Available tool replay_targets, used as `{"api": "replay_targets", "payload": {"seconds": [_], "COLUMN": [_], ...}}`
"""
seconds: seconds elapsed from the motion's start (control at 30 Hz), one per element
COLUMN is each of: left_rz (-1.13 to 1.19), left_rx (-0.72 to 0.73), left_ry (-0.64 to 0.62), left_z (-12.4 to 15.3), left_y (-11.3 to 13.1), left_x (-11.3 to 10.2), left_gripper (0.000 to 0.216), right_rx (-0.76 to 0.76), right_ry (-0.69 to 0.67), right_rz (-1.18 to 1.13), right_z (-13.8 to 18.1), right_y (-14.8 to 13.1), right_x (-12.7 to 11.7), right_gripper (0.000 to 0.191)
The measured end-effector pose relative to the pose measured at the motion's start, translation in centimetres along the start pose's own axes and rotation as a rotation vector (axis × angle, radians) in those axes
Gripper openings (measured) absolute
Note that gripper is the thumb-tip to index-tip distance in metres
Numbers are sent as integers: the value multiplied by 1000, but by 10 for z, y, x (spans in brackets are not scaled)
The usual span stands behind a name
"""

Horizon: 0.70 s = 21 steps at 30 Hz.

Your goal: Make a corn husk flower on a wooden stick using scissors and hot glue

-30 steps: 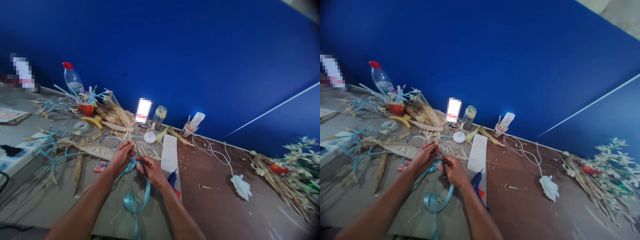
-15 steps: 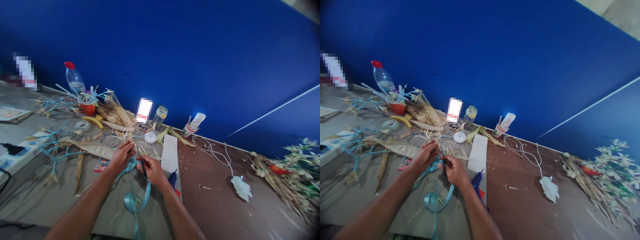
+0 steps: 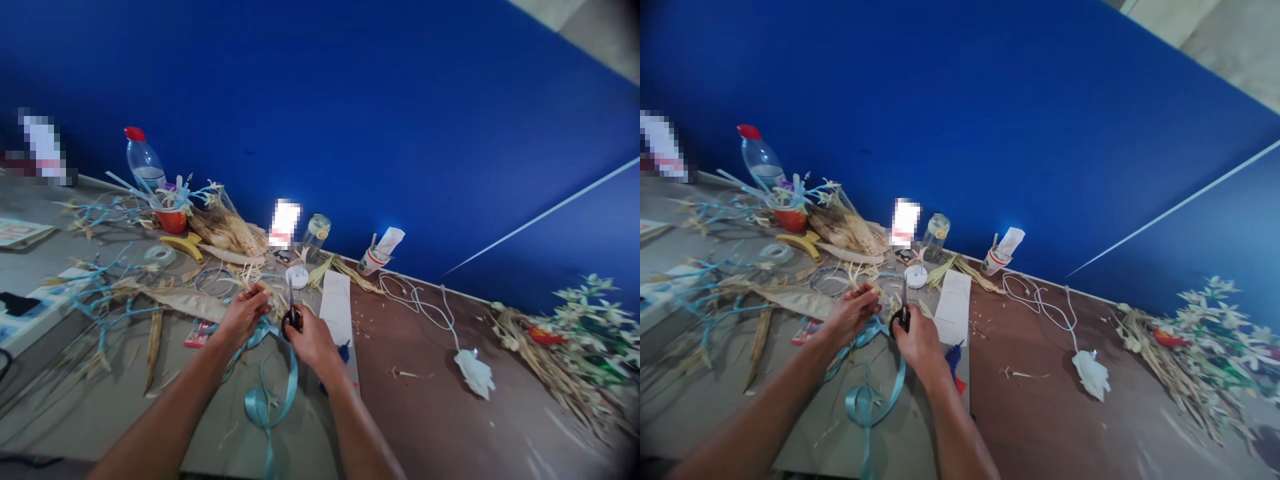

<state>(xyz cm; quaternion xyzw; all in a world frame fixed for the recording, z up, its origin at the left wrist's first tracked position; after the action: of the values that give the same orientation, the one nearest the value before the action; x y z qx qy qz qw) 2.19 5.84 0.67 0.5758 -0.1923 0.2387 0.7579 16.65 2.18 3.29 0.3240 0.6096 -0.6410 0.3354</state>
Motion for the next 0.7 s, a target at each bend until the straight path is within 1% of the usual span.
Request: {"api": "replay_targets", "payload": {"seconds": [0.1, 0.17, 0.27, 0.37, 0.43, 0.5, 0.57, 0.63, 0.7], "left_rz": [-16, -50, -126, -187, -202, -185, -153, -142, -161], "left_rx": [-1, 8, 45, 79, 73, 56, 44, 46, 54], "left_ry": [-2, 5, -12, -66, -93, -99, -89, -88, -104], "left_z": [0, -1, 0, 2, 4, 5, 5, 5, 5], "left_y": [-2, -4, -4, -5, -6, -8, -10, -12, -14], "left_x": [0, -1, 0, 4, 6, 8, 9, 10, 12], "left_gripper": [32, 30, 28, 25, 23, 23, 23, 24, 25], "right_rx": [-102, -136, -134, -153, -191, -179, -90, 22, 97], "right_ry": [-117, -156, -123, -98, -79, -14, 65, 97, 117], "right_rz": [199, 311, 393, 333, 197, -43, -363, -681, -900], "right_z": [3, 5, 6, 8, 10, 10, 7, 3, 0], "right_y": [-6, -8, -11, -12, -13, -12, -7, -4, -5], "right_x": [2, 1, -7, -18, -23, -26, -24, -12, 1], "right_gripper": [30, 25, 30, 28, 27, 28, 34, 38, 30]}}
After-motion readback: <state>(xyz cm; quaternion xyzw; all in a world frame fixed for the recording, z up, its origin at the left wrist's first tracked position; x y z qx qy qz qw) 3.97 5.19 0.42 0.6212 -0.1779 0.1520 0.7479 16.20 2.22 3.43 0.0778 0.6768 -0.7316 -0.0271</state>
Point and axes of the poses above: each hand's wrist, its own z-axis away from the middle knuckle, its own x-axis out of the palm, y = z × x, the point moved 6 cm from there along -z, towards the middle knuckle, and after that the axes turned 5 degrees about y, right-handed, at the moved point
